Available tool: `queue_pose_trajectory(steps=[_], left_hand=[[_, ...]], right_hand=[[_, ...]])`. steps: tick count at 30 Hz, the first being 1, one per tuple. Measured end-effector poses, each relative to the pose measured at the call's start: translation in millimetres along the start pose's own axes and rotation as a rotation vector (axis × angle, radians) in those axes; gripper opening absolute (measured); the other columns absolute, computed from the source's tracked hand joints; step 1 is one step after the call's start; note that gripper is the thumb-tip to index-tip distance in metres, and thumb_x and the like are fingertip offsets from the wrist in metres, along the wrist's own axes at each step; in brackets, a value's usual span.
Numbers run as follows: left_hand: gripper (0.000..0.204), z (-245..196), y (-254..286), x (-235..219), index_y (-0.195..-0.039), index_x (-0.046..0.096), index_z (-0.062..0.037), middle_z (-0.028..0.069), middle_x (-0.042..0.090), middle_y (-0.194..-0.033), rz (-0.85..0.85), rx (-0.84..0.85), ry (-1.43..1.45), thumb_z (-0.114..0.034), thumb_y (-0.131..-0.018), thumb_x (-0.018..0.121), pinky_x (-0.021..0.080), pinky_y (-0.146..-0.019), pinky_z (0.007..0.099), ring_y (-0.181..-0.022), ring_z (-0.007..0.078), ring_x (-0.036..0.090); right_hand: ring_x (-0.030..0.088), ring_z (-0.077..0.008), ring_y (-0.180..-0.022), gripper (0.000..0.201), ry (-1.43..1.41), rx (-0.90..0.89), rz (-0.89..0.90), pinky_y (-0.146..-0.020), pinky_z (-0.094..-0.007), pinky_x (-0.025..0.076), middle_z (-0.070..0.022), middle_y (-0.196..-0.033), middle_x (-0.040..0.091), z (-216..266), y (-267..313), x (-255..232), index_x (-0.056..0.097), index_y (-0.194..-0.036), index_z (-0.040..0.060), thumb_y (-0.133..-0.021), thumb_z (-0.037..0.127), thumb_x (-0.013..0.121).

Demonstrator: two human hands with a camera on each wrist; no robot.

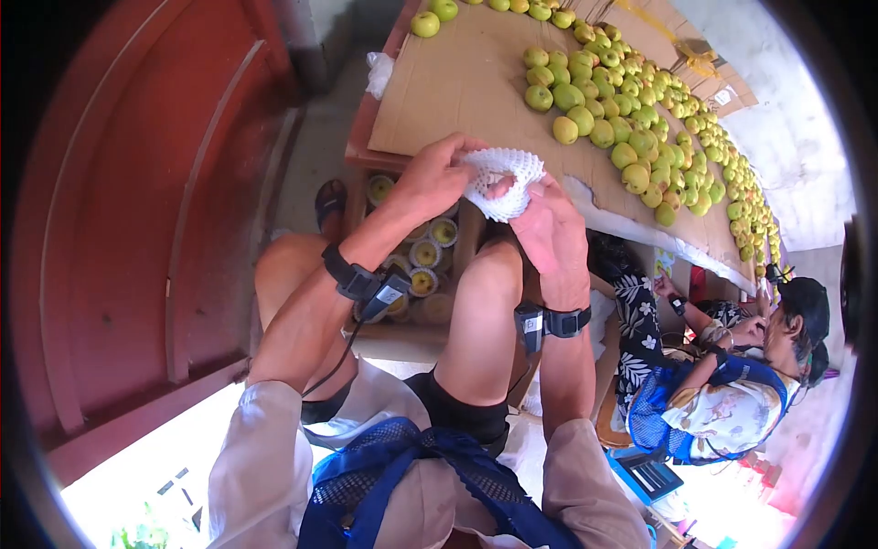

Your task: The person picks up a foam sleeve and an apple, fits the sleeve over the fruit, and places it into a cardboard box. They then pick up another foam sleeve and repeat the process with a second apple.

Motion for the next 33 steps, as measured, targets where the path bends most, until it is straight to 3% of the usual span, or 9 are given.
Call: queue_pose_trajectory(steps=[4, 8, 14, 17, 19, 23, 26, 27, 33], left_hand=[[0.044, -17, 9, -2, -0.135, 0.056, 0.0005, 0.0072, 0.063, -0.126, 0.108, -0.175, 0.242, -0.007, -0.092, 0.058, 0.048, -0.098, 0.0315, -0.113, 0.0142, 0.059], [0.051, -23, 12, -6, -0.139, 0.051, 0.0021, 0.0079, 0.06, -0.131, 0.143, -0.177, 0.369, -0.013, -0.091, 0.062, 0.049, -0.095, 0.0318, -0.114, 0.015, 0.059], [0.051, -39, 20, -8, -0.138, 0.051, 0.0008, 0.008, 0.06, -0.131, 0.17, -0.162, 0.405, -0.022, -0.095, 0.067, 0.048, -0.093, 0.03, -0.114, 0.0137, 0.058], [0.05, -33, 16, -12, -0.137, 0.053, -0.0015, 0.0066, 0.061, -0.128, 0.181, -0.175, 0.425, -0.026, -0.095, 0.069, 0.048, -0.092, 0.0293, -0.112, 0.0131, 0.058], [0.049, -35, 17, -14, -0.136, 0.054, -0.0029, 0.0055, 0.061, -0.127, 0.167, -0.175, 0.413, -0.026, -0.096, 0.069, 0.048, -0.092, 0.029, -0.11, 0.0127, 0.059], [0.046, -34, 20, -14, -0.135, 0.055, -0.0022, 0.0055, 0.062, -0.125, 0.173, -0.176, 0.418, -0.022, -0.095, 0.068, 0.048, -0.092, 0.0288, -0.11, 0.0126, 0.059], [0.045, -33, 16, -14, -0.133, 0.056, -0.0007, 0.0062, 0.064, -0.122, 0.167, -0.139, 0.328, -0.016, -0.093, 0.068, 0.048, -0.094, 0.0287, -0.11, 0.013, 0.06], [0.045, -31, 15, -10, -0.133, 0.056, 0.0, 0.0065, 0.065, -0.12, 0.161, -0.115, 0.285, -0.014, -0.092, 0.067, 0.048, -0.094, 0.0285, -0.11, 0.0131, 0.061], [0.035, -13, 8, 1, -0.123, 0.063, 0.0008, 0.0073, 0.069, -0.111, -0.033, 0.005, -0.071, 0.004, -0.089, 0.058, 0.051, -0.092, 0.0289, -0.104, 0.0136, 0.064]], right_hand=[[0.061, -0.0307, -0.098, 0.032, -0.095, 0.035, 0.018, -0.094, -0.0434, 0.047, -0.017, -0.1, 0.066, -5, 0, -15, 0.054, -0.121, -0.0025, -0.098, 0.02, 0.056], [0.063, -0.0288, -0.094, 0.027, -0.191, 0.054, -0.061, -0.089, -0.0403, 0.05, -0.0149, -0.097, 0.067, -10, -2, -24, 0.055, -0.12, 0.0007, -0.099, 0.018, 0.056], [0.066, -0.0224, -0.09, 0.025, -0.004, -0.006, -0.158, -0.083, -0.0372, 0.055, -0.0118, -0.098, 0.068, -9, -9, -23, 0.056, -0.123, 0.0034, -0.1, 0.013, 0.057], [0.067, -0.0169, -0.098, 0.032, 0.052, -0.017, -0.132, -0.09, -0.0352, 0.055, -0.0077, -0.106, 0.069, -7, -8, -22, 0.058, -0.128, 0.001, -0.099, 0.014, 0.059], [0.068, -0.0183, -0.098, 0.032, 0.051, -0.012, -0.148, -0.09, -0.0353, 0.055, -0.009, -0.106, 0.069, -6, -8, -21, 0.058, -0.128, 0.0001, -0.099, 0.013, 0.06], [0.068, -0.0215, -0.098, 0.031, -0.062, 0.011, 0.055, -0.091, -0.0357, 0.055, -0.0123, -0.108, 0.069, -6, -12, -26, 0.059, -0.126, -0.0018, -0.097, 0.011, 0.06], [0.069, -0.0239, -0.099, 0.03, -0.09, 0.008, 0.037, -0.092, -0.0361, 0.055, -0.0149, -0.108, 0.07, -6, -10, -20, 0.06, -0.124, -0.003, -0.096, 0.009, 0.059], [0.065, -0.0251, -0.093, 0.039, 0.009, 0.015, -0.046, -0.088, -0.0382, 0.053, -0.0153, -0.105, 0.067, -9, -9, -23, 0.053, -0.129, -0.0043, -0.096, 0.016, 0.061], [0.067, -0.0152, -0.102, 0.023, 0.108, -0.026, -0.161, -0.092, -0.0328, 0.053, -0.0051, -0.11, 0.072, -15, -4, -15, 0.066, -0.118, 0.002, -0.095, 0.005, 0.064]])
Point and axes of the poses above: each hand's wrist, its own y-axis away from the middle knuckle, its own x-axis out of the palm, z = x × y, the point moved 2 cm from there along -y, towards the middle knuckle
